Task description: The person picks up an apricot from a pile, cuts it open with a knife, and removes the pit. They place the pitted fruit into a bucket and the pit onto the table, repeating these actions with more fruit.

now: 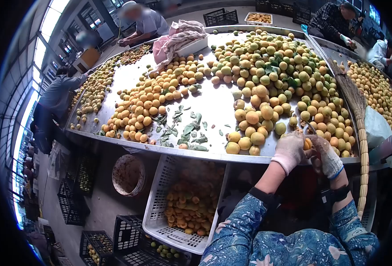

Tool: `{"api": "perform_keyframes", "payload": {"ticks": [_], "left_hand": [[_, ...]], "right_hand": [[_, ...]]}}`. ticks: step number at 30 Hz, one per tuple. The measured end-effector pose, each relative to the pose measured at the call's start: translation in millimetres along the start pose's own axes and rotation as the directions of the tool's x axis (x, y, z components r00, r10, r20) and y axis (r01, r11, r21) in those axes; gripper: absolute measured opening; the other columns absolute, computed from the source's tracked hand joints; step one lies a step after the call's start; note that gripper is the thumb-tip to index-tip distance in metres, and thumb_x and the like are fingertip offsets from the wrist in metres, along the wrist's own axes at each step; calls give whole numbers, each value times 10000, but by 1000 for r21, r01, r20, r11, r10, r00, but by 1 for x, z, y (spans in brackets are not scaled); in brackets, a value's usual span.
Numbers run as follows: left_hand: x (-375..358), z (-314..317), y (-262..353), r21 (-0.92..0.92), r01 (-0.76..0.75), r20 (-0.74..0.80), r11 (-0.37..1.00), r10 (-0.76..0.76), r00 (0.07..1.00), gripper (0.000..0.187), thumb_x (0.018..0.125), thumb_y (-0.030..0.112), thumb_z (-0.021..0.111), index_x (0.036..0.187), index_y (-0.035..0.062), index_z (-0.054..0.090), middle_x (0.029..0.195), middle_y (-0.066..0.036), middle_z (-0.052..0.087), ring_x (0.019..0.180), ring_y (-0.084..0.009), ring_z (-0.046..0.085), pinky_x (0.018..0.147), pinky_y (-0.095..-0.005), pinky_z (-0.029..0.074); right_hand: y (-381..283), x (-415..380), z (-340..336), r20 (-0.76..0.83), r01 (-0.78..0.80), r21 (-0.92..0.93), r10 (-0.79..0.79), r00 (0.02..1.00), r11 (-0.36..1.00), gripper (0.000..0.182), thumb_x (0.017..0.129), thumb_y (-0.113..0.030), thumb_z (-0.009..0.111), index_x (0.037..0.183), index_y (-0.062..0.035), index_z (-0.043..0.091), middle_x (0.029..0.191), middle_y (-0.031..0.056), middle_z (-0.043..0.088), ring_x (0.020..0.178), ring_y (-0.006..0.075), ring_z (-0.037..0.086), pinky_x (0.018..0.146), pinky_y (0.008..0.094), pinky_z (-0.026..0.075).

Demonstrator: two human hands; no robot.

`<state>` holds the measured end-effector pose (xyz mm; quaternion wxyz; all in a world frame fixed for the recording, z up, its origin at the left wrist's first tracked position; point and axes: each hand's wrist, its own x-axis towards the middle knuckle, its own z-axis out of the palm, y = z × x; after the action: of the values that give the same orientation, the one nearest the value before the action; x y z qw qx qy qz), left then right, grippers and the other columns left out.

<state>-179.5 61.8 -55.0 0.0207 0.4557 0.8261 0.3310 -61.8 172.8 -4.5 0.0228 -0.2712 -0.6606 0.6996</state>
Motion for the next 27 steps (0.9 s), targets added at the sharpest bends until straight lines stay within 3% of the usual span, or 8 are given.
{"api": "perform_keyframes", "payload": {"ticks": [6,9,11,15,17,19,21,27], "left_hand": [[1,-3,-6,-52,-68,19,996,70,997,508,702,499,735,911,55,602,898,-146,631,837,-324,629,707,-417,499],[0,0,-8,-75,-109,-72,991,104,992,473,725,489,726,906,66,616,851,-136,625,784,-319,626,681,-408,498],[1,-1,-3,-163,-126,-129,979,105,986,492,711,492,730,875,52,583,869,-150,620,817,-335,621,694,-420,496],[4,10,5,-474,-214,-353,854,38,935,397,806,401,710,997,59,649,844,-96,625,728,-243,618,622,-342,503],[8,14,14,-797,137,-113,588,-369,922,312,890,313,642,998,20,646,747,-20,601,626,-84,558,536,-253,453],[12,21,14,-989,147,148,-34,-418,897,459,927,366,558,1116,-52,570,914,-101,627,698,-162,613,572,-260,504],[9,40,-11,-951,98,211,-294,-382,900,384,938,260,515,1134,-70,541,929,-112,605,777,-192,612,655,-292,538],[8,43,-8,-975,204,162,94,-337,928,359,958,238,476,1148,-59,542,1036,-129,623,933,-236,641,709,-347,561]], "right_hand": [[6,16,-1,137,-83,210,54,989,974,260,887,-330,584,918,-74,617,601,-35,544,431,53,466,382,193,352],[24,30,4,-43,141,130,-137,990,981,238,880,-307,591,838,-74,617,602,-29,545,429,55,479,380,177,348],[6,22,-1,69,-43,245,26,997,969,187,930,-242,511,825,-101,573,643,-10,541,491,81,521,398,197,403],[22,30,-16,337,-311,763,61,939,567,344,914,-456,546,922,-113,565,547,11,519,331,89,433,303,237,348],[33,42,-22,332,-291,832,-3,943,473,330,913,-459,550,953,-132,566,679,37,571,340,77,403,320,237,319],[35,42,-24,289,-253,836,2,957,486,258,910,-391,574,950,-136,565,684,37,562,364,85,388,351,260,322],[31,38,-24,229,-198,829,5,973,523,241,904,-356,582,927,-116,579,658,37,534,357,97,385,347,271,334],[18,29,-27,2,-4,524,3,1000,852,177,878,-244,616,874,-72,655,671,27,585,382,84,434,350,266,360]]}}
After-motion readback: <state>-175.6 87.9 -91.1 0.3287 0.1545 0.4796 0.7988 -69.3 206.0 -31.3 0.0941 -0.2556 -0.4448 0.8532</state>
